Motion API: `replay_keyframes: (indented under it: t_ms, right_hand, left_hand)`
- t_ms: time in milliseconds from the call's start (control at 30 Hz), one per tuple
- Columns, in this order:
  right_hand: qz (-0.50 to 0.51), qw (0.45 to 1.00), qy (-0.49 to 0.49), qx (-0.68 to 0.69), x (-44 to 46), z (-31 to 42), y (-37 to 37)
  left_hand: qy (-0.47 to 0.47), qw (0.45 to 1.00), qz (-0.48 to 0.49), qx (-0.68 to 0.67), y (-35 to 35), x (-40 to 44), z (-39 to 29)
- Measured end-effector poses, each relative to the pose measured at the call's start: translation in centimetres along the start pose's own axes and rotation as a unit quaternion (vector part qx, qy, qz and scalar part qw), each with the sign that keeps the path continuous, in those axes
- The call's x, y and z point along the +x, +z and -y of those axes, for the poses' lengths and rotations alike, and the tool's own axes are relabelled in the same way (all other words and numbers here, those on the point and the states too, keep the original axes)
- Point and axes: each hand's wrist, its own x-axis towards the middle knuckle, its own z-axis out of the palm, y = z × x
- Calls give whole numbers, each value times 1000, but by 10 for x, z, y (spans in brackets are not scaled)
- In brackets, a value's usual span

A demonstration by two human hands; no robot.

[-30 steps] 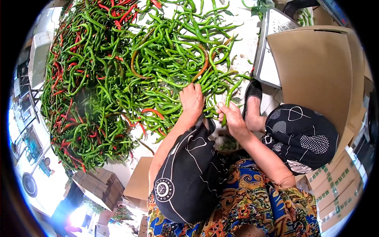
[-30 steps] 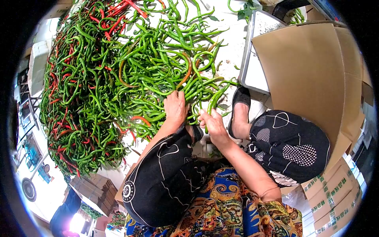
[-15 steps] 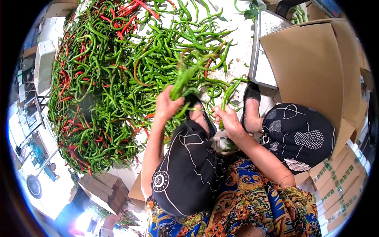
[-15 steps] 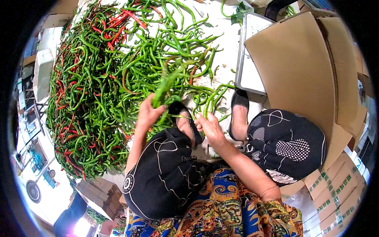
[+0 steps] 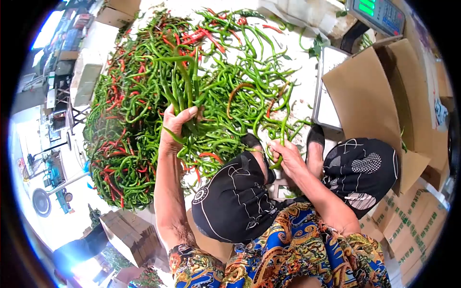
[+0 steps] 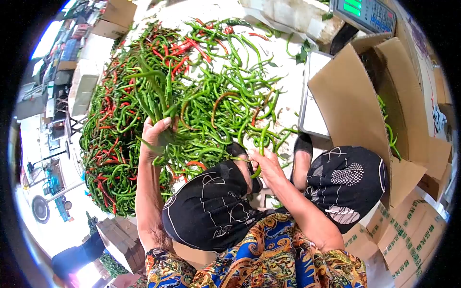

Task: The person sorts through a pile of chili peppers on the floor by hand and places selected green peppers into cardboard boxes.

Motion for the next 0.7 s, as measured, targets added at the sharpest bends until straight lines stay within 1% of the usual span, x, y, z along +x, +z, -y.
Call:
replay_keyframes:
  t_ms: [33, 67, 133, 167, 200, 267, 300, 400, 467, 500, 533, 600, 633, 667, 700]
  right_hand:
    - [13, 1000, -6, 16, -2, 8, 4]
    - [24, 999, -13, 33, -6, 17, 8]
    - [52, 997, -30, 49, -21, 43, 22]
    - [67, 995, -53, 53, -28, 56, 29]
    - [80, 992, -75, 59, -37, 69, 37]
    - [102, 987, -102, 62, -55, 91, 47]
    - [116, 985, -113, 56, -63, 102, 52]
    - [139, 978, -155, 6, -83, 128, 64]
    - [131, 974, -178, -50, -99, 143, 76]
    - [120, 968, -213, -49, -107, 149, 87]
    - [135, 962, -220, -86, -107, 150, 87]
    - [220, 947, -227, -58, -118, 161, 100]
    - [207, 954, -208, -57, -123, 163, 100]
    - [182, 958, -209, -74, -123, 161, 96]
    - [174, 962, -210, -32, -120, 157, 90]
  left_hand:
    - [0, 999, 17, -49, 6, -3, -10]
    - [29, 997, 12, -65, 18, -7, -19]
    - [36, 995, 56, -80, 31, -12, -33]
    - [29, 994, 66, -82, 40, -15, -39]
    - [34, 988, 109, -103, 47, -17, -43]
    - [13, 981, 145, -131, 60, -24, -52]
    - [-8, 984, 117, -131, 76, -33, -62]
    - [-33, 983, 152, -95, 94, -45, -76]
    - [-50, 986, 147, -65, 112, -59, -81]
    - [-57, 986, 148, -54, 123, -68, -82]
    - [-63, 986, 150, -42, 134, -77, -82]
    - [-103, 977, 172, -72, 152, -96, -82]
    - [-111, 976, 161, -100, 157, -100, -75]
    - [-120, 973, 149, -128, 159, -101, -65]
    - [-117, 972, 158, -130, 160, -101, -56]
